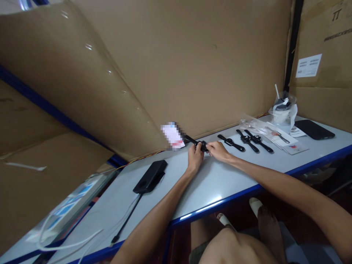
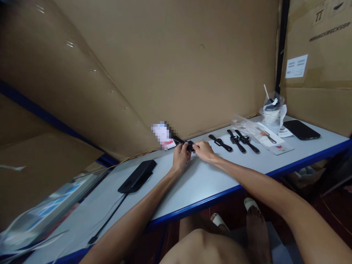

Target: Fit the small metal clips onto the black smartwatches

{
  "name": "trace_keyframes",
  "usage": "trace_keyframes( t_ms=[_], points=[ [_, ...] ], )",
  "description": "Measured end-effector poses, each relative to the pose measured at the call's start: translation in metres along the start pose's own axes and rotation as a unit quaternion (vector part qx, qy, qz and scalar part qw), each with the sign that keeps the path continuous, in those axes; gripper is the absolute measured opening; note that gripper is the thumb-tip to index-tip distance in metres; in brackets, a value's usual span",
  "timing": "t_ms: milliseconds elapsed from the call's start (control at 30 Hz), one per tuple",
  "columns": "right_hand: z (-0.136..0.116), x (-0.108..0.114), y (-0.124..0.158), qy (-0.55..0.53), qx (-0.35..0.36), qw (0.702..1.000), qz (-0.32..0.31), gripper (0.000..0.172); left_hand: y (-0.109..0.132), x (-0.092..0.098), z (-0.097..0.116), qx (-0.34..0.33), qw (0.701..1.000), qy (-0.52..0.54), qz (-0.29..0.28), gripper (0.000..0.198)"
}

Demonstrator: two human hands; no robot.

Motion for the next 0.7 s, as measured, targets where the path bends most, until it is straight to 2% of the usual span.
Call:
trace_keyframes(
  t_ms=[267,700],
  points=[
    [0.0026,-0.0052,0.001,-0.075,-0.015,0.997,-0.004,0.041,-0.0006,0.0057,0.0054,-0.045,0.997,-0.049,0.033,0.037],
    [-0.0044,0.0,0.0024,-0.052,0.026,0.998,-0.001,0.04,0.0021,0.0053,0.0072,-0.049,0.997,-0.024,0.045,0.034]
  ],
)
Point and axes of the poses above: each hand's wrist, its own y-axis away from the middle knuckle, its own x-axis out of the back of the hand, z = x × y, the point moved 8 cm from there along -y, towards the middle knuckle, and after that the axes turned 12 degrees about z, right-handed, at the moved point
